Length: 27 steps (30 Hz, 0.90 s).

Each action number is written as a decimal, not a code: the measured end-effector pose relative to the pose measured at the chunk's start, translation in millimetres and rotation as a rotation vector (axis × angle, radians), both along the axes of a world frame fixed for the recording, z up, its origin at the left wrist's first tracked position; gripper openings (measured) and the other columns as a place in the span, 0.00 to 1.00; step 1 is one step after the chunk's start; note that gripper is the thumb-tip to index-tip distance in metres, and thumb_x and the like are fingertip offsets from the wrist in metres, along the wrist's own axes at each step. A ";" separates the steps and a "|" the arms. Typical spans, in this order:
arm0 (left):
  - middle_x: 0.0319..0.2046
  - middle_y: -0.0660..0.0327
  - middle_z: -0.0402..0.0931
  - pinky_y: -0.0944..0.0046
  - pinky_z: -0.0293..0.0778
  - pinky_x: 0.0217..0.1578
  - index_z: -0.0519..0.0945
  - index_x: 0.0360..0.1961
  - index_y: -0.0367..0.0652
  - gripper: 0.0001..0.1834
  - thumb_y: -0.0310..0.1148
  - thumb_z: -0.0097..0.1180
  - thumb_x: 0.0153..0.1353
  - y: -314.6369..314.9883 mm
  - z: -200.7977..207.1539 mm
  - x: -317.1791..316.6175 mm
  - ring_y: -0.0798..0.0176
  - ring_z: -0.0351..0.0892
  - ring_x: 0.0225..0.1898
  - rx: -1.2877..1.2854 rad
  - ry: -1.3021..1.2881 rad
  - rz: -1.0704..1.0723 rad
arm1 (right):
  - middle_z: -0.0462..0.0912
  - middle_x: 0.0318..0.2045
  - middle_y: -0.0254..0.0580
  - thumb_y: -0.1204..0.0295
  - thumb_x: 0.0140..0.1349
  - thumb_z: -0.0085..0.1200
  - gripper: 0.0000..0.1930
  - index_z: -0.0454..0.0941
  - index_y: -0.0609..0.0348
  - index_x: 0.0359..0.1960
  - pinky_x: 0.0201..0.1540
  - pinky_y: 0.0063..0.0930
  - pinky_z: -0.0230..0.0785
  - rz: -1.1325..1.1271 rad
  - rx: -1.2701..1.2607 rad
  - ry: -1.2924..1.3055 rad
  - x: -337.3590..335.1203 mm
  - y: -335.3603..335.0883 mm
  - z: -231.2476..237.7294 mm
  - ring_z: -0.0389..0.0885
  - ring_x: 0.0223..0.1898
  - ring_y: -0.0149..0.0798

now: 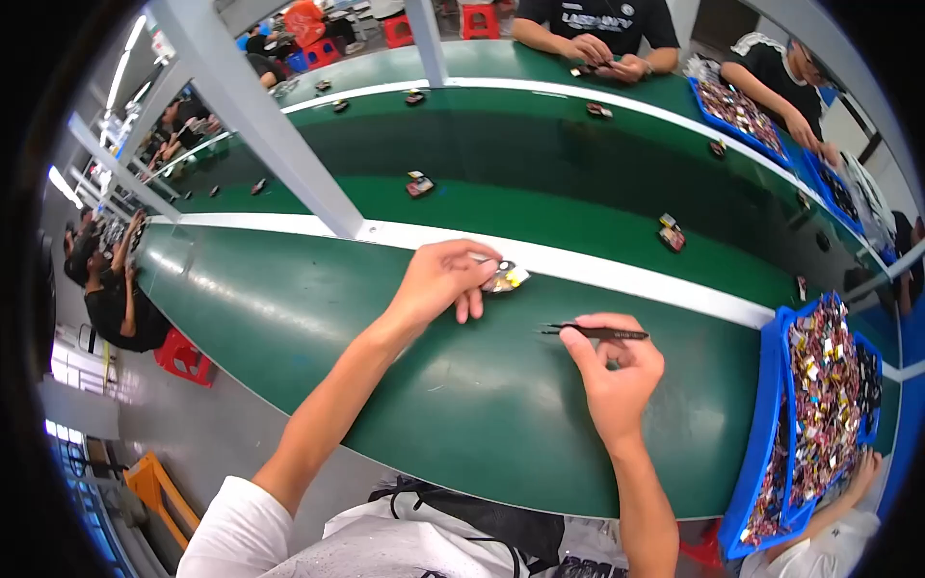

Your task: Assembling small components into black housings using tweezers on a factory assembly line.

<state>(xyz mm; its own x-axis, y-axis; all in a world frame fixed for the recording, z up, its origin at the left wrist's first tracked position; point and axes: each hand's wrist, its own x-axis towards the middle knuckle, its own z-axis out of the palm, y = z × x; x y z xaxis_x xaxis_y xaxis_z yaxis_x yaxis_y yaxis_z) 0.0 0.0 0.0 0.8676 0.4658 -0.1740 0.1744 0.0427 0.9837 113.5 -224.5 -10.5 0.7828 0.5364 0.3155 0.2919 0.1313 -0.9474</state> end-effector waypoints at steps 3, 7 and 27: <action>0.34 0.55 0.83 0.71 0.77 0.20 0.79 0.54 0.28 0.17 0.28 0.58 0.70 -22.0 -1.9 -15.8 0.67 0.82 0.22 -0.039 0.030 -0.007 | 0.85 0.32 0.37 0.84 0.58 0.67 0.09 0.82 0.68 0.39 0.26 0.12 0.60 0.015 0.025 0.242 -4.1 2.3 8.8 0.70 0.23 0.16; 0.33 0.54 0.83 0.71 0.77 0.19 0.79 0.53 0.26 0.15 0.28 0.56 0.71 -32.7 -15.5 -18.2 0.67 0.82 0.22 -0.143 -0.006 -0.042 | 0.85 0.31 0.36 0.84 0.58 0.67 0.08 0.82 0.68 0.38 0.26 0.12 0.61 0.039 0.053 0.276 -2.9 7.6 3.0 0.71 0.23 0.16; 0.34 0.54 0.82 0.70 0.76 0.18 0.77 0.52 0.26 0.12 0.23 0.52 0.72 -55.3 -30.8 -14.7 0.69 0.80 0.21 -0.142 -0.126 0.007 | 0.82 0.23 0.30 0.82 0.57 0.70 0.06 0.84 0.66 0.34 0.19 0.14 0.51 0.036 -0.102 -0.088 -11.8 5.0 -15.5 0.64 0.16 0.14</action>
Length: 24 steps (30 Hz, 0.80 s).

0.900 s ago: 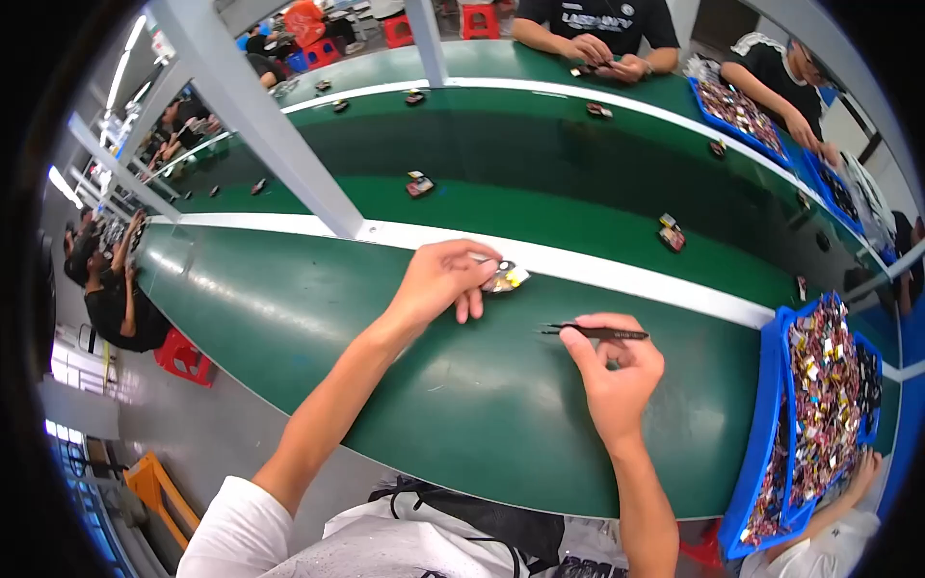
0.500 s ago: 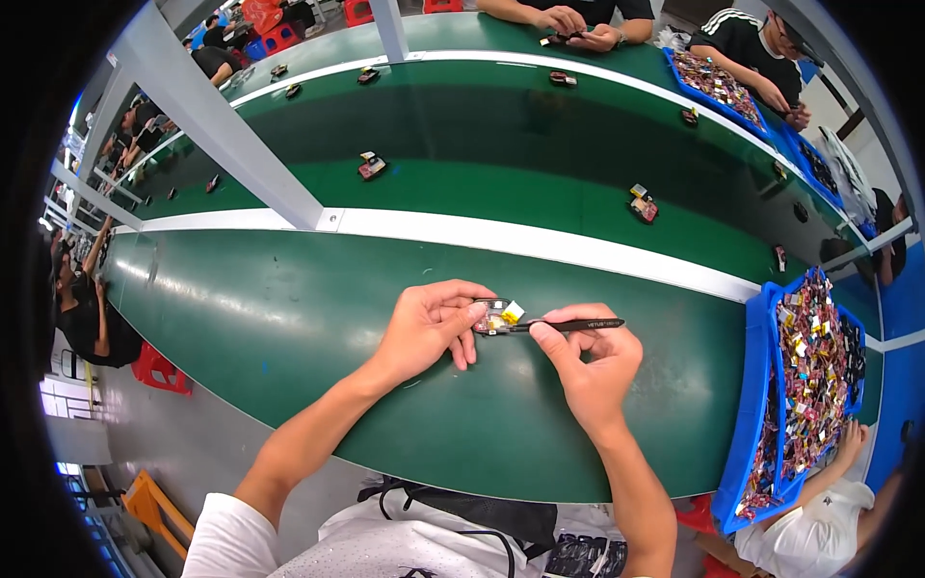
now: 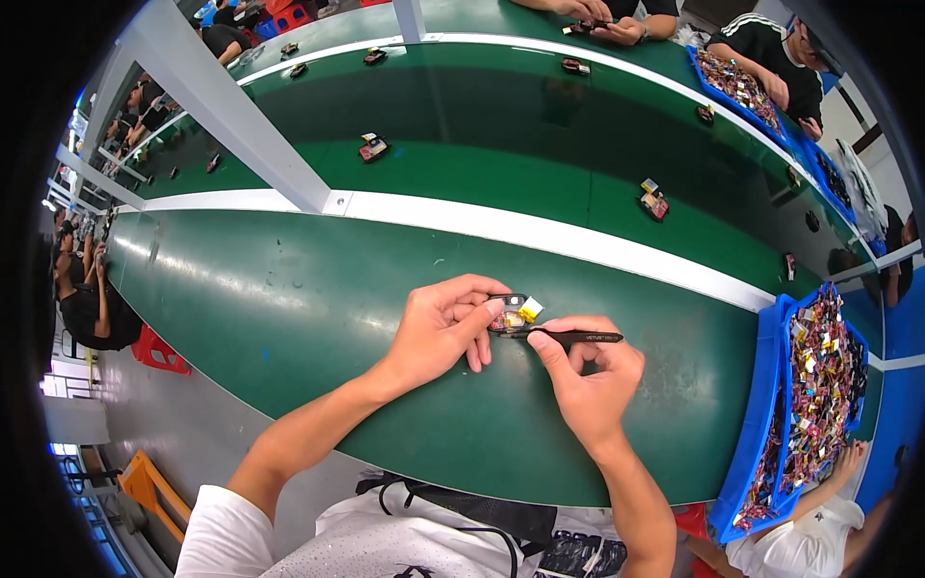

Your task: Assembling small components into black housings using tweezers on a factory assembly line.

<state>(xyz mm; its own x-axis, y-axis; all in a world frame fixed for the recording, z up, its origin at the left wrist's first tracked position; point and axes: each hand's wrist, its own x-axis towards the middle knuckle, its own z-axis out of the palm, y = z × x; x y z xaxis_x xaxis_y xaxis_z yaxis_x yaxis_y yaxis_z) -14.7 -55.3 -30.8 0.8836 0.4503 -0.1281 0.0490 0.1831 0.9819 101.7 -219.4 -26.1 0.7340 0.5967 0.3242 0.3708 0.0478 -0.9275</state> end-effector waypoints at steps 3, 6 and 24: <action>0.34 0.54 0.81 0.71 0.76 0.19 0.77 0.53 0.26 0.12 0.23 0.52 0.72 -2.4 1.8 0.5 0.69 0.80 0.21 0.002 0.001 -0.002 | 0.81 0.21 0.28 0.82 0.57 0.69 0.07 0.84 0.66 0.35 0.18 0.14 0.50 -0.016 -0.002 -0.007 0.8 -0.3 -0.3 0.64 0.16 0.14; 0.34 0.54 0.81 0.70 0.76 0.19 0.77 0.53 0.27 0.12 0.23 0.52 0.72 -4.8 1.8 1.2 0.69 0.80 0.21 0.010 -0.001 0.000 | 0.80 0.20 0.27 0.82 0.57 0.69 0.07 0.84 0.66 0.35 0.18 0.14 0.49 -0.017 -0.018 -0.019 2.1 -1.4 -1.5 0.63 0.16 0.14; 0.37 0.52 0.81 0.70 0.78 0.20 0.77 0.54 0.27 0.13 0.25 0.53 0.73 -35.8 -16.5 27.5 0.67 0.83 0.24 0.041 -0.109 -0.016 | 0.87 0.33 0.45 0.83 0.63 0.63 0.06 0.81 0.70 0.40 0.37 0.17 0.75 0.089 -0.038 0.535 37.9 -30.0 -4.6 0.86 0.34 0.29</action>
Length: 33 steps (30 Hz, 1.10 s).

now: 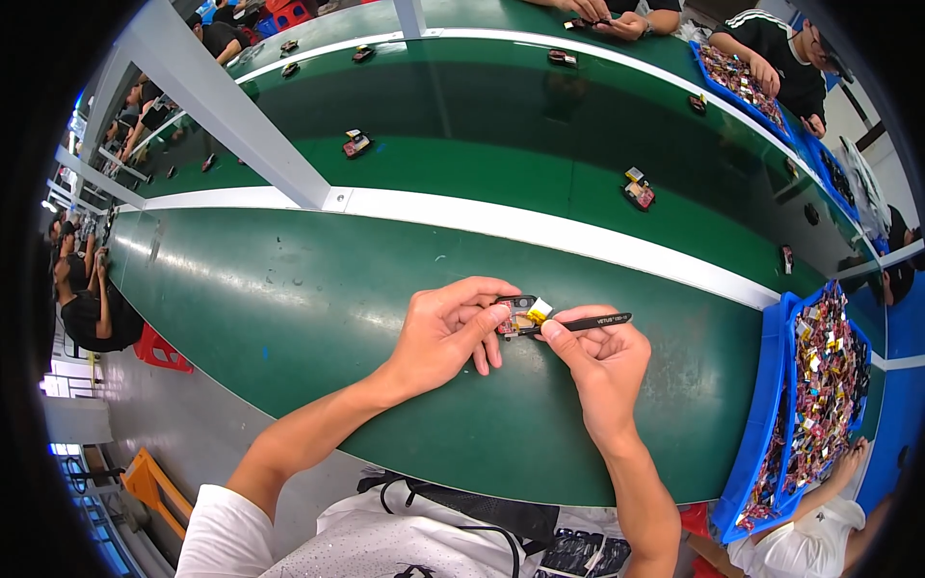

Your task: Assembling small components into black housings using tweezers on a factory assembly line.

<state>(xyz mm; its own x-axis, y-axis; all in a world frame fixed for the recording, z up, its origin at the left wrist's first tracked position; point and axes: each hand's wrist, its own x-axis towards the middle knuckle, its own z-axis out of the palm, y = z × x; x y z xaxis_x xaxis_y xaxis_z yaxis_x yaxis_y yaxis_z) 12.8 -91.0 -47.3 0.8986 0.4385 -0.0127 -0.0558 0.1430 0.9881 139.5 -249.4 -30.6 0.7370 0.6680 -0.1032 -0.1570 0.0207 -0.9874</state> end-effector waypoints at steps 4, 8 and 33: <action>0.37 0.52 0.82 0.71 0.78 0.20 0.77 0.54 0.27 0.14 0.25 0.53 0.73 -6.9 -3.1 7.2 0.67 0.83 0.24 0.001 0.002 0.001 | 0.86 0.33 0.45 0.84 0.63 0.63 0.06 0.81 0.70 0.40 0.39 0.18 0.76 -0.005 0.022 -0.016 6.7 -6.6 -4.1 0.86 0.35 0.30; 0.38 0.52 0.82 0.70 0.78 0.21 0.77 0.55 0.27 0.14 0.26 0.53 0.73 -11.1 -6.2 12.2 0.67 0.83 0.24 -0.013 0.006 0.003 | 0.86 0.32 0.43 0.84 0.62 0.63 0.06 0.81 0.70 0.40 0.36 0.16 0.74 -0.003 0.038 -0.043 11.5 -11.8 -7.3 0.84 0.33 0.27; 0.40 0.50 0.84 0.69 0.81 0.21 0.77 0.57 0.26 0.17 0.29 0.54 0.74 -33.2 -19.2 41.1 0.63 0.85 0.26 -0.117 0.037 -0.004 | 0.86 0.25 0.34 0.82 0.54 0.72 0.06 0.87 0.63 0.31 0.19 0.16 0.52 -0.107 0.101 -0.688 32.1 -32.5 -27.3 0.65 0.15 0.17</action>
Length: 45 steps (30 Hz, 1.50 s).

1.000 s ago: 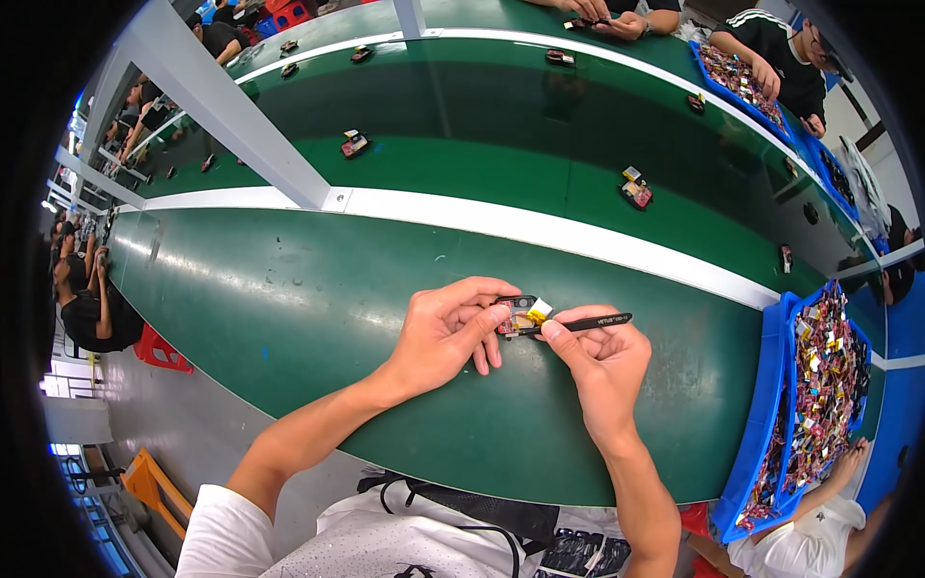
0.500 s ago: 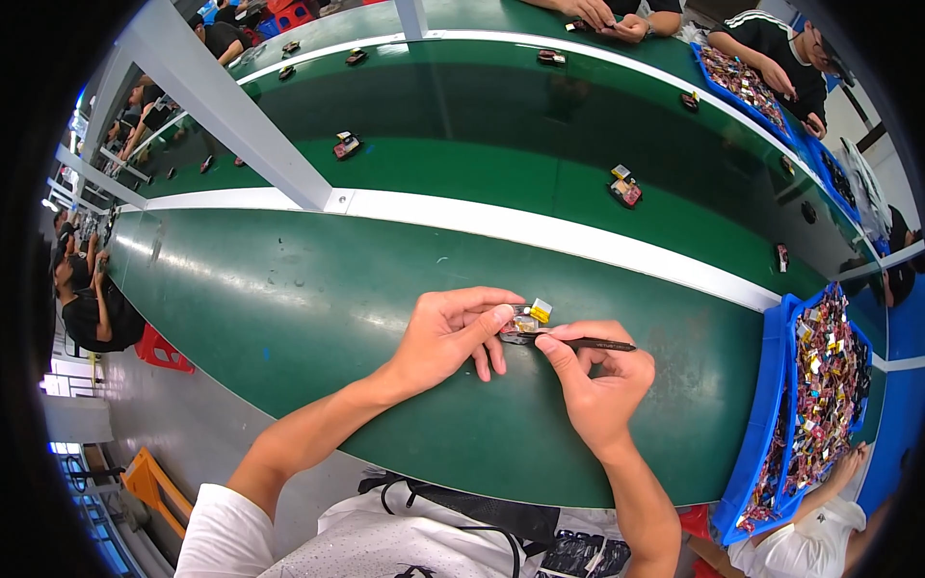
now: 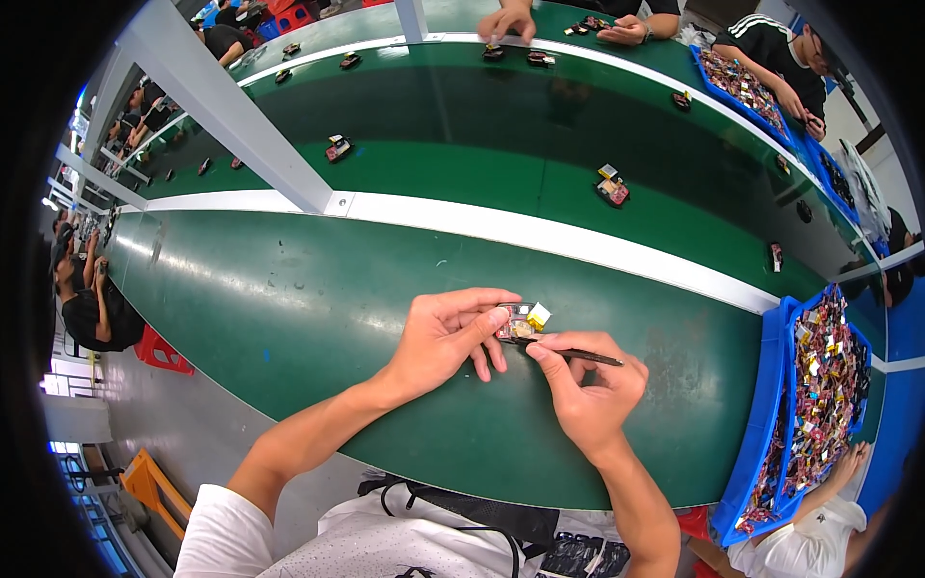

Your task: Assembling small components into black housings using tweezers on a factory assembly line.

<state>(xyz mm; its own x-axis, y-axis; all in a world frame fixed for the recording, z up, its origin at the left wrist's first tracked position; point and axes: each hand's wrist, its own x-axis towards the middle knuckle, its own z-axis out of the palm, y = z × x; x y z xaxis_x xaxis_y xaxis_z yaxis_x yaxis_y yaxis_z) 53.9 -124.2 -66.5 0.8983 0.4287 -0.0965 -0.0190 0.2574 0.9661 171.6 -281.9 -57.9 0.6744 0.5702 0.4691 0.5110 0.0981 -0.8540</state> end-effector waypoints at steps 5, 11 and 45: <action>0.40 0.50 0.84 0.69 0.81 0.22 0.78 0.57 0.26 0.17 0.29 0.54 0.73 -5.2 0.3 4.9 0.63 0.85 0.27 -0.002 -0.006 0.012 | 0.86 0.24 0.33 0.82 0.54 0.72 0.06 0.87 0.63 0.31 0.19 0.16 0.52 -0.006 0.001 -0.004 4.6 -4.4 -2.3 0.65 0.15 0.17; 0.38 0.52 0.84 0.70 0.81 0.22 0.79 0.55 0.27 0.16 0.27 0.55 0.72 -9.8 -1.5 9.7 0.64 0.85 0.27 0.035 0.003 0.013 | 0.84 0.22 0.30 0.81 0.54 0.72 0.06 0.86 0.63 0.31 0.18 0.16 0.50 0.010 -0.011 0.006 10.7 -8.3 -2.5 0.63 0.15 0.16; 0.30 0.56 0.85 0.71 0.76 0.22 0.80 0.55 0.28 0.17 0.25 0.62 0.67 -33.2 0.7 37.0 0.70 0.83 0.25 0.091 0.124 -0.055 | 0.90 0.28 0.35 0.82 0.51 0.70 0.07 0.87 0.53 0.28 0.20 0.19 0.60 0.138 -0.030 -0.367 37.0 -36.1 1.2 0.81 0.19 0.27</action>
